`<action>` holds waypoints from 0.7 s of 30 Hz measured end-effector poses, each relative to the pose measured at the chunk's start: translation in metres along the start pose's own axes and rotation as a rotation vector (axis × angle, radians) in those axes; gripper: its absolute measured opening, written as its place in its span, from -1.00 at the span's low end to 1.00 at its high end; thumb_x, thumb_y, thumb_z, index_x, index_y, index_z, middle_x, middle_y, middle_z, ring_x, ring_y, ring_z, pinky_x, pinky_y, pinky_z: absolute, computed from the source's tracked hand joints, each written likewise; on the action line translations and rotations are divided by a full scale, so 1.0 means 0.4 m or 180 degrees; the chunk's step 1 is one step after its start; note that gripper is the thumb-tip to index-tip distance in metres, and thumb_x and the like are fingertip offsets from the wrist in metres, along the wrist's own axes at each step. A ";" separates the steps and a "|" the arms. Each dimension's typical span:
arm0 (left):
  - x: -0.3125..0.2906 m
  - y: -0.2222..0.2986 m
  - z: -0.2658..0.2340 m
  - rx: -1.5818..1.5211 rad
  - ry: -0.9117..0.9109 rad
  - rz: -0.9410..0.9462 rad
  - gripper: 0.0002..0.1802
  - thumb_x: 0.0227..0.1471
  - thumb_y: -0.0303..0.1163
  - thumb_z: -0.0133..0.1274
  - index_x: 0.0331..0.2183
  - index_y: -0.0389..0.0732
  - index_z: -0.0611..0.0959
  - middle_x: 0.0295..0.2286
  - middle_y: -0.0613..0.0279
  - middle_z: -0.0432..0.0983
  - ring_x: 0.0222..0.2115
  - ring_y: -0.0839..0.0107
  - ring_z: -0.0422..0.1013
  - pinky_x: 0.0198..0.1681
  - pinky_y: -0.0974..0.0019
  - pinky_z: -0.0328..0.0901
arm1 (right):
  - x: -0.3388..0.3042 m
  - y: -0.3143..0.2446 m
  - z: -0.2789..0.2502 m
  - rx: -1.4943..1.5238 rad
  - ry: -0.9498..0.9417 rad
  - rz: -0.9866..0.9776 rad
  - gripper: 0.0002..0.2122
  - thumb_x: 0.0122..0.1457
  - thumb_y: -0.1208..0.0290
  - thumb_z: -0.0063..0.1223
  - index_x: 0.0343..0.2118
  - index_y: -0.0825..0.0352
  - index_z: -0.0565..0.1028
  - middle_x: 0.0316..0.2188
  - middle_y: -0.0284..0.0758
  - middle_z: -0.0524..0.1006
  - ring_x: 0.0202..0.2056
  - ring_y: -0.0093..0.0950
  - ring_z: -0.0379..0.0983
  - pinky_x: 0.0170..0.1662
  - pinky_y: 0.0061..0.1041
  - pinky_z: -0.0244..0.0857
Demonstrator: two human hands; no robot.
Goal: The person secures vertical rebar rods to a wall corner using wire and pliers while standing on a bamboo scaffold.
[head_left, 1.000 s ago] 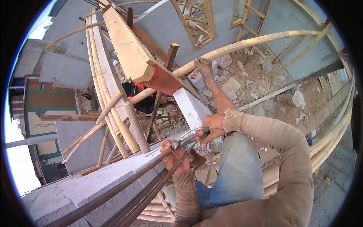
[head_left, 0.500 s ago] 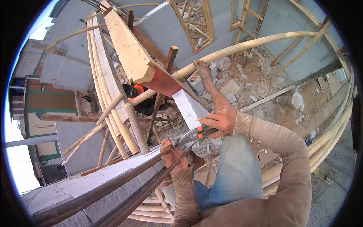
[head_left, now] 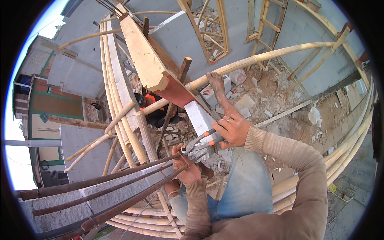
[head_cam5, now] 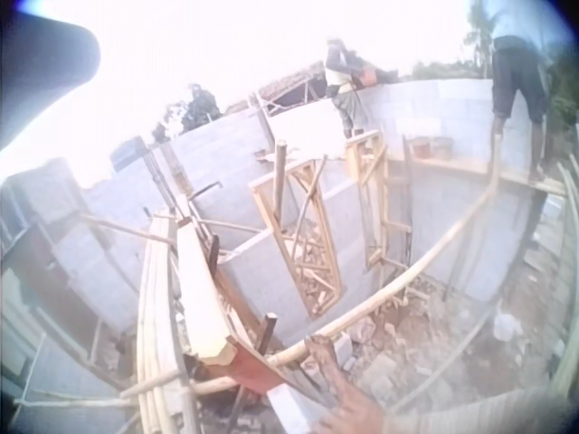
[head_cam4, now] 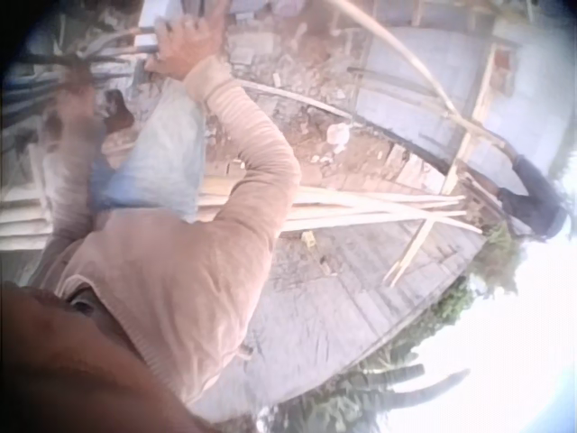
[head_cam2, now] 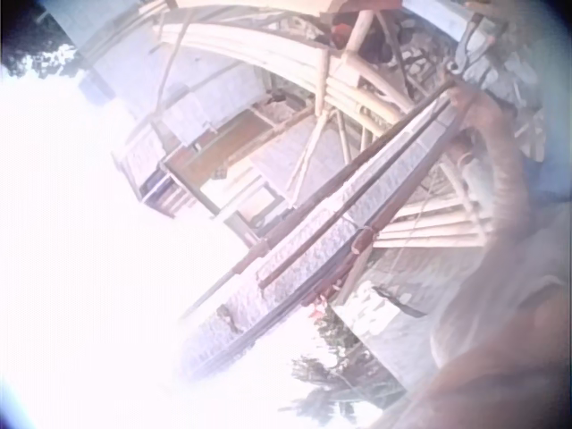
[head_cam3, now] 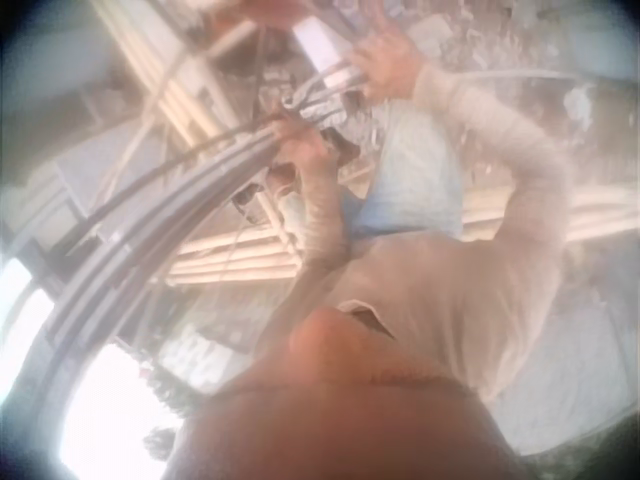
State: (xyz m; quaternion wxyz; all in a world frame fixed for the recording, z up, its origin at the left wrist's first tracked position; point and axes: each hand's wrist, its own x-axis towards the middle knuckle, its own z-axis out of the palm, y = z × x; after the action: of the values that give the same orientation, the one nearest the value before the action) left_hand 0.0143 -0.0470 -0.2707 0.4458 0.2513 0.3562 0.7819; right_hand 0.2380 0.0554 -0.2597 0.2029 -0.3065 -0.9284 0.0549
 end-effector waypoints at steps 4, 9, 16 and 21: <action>0.026 0.005 -0.044 0.0350 -0.0375 0.0078 -0.55 0.24 -0.14 -0.08 0.01 -0.25 0.46 -0.04 0.10 0.42 0.02 0.26 0.34 0.13 0.12 0.22 | 0.029 0.023 0.024 0.0516 -0.0681 0.0337 -0.54 0.01 -0.01 0.15 -0.16 0.27 0.43 -0.27 -0.27 0.49 -0.25 -0.17 0.51 -0.08 -0.20 0.34; 0.025 -0.022 -0.070 0.0394 -0.0502 0.0206 -0.54 0.23 -0.10 -0.07 0.01 -0.24 0.46 -0.02 0.12 0.39 0.03 0.29 0.29 0.14 0.13 0.18 | 0.039 0.043 0.017 0.0777 -0.1167 0.0405 -0.55 0.09 -0.21 -0.03 -0.29 0.13 0.54 -0.41 -0.29 0.62 -0.18 -0.26 0.56 0.14 0.05 -0.02; -0.050 0.022 0.054 0.0815 0.0990 -0.0117 -0.56 0.26 -0.14 -0.10 0.03 -0.24 0.42 -0.12 0.17 0.38 -0.03 0.33 0.27 0.11 0.16 0.15 | 0.075 0.038 -0.005 0.0440 -0.1132 0.0307 -0.65 0.07 -0.14 0.00 -0.39 0.06 0.56 -0.43 -0.36 0.64 -0.19 -0.39 0.57 0.25 0.19 -0.50; -0.288 0.013 0.093 0.1079 0.0900 -0.1554 -0.46 0.29 -0.09 -0.14 0.10 -0.30 0.34 -0.03 0.10 0.38 0.03 0.32 0.27 0.12 0.17 0.14 | 0.064 0.031 -0.006 0.0593 -0.1118 0.0414 -0.74 0.02 0.12 0.12 -0.35 0.20 0.47 -0.41 -0.25 0.58 -0.24 -0.24 0.54 0.05 -0.03 0.05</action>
State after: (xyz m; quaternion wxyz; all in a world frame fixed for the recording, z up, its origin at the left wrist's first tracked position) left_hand 0.0930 -0.1372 -0.2520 0.5179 0.1181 0.5893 0.6087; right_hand 0.2269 0.0803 -0.2517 0.0615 -0.3314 -0.9187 0.2060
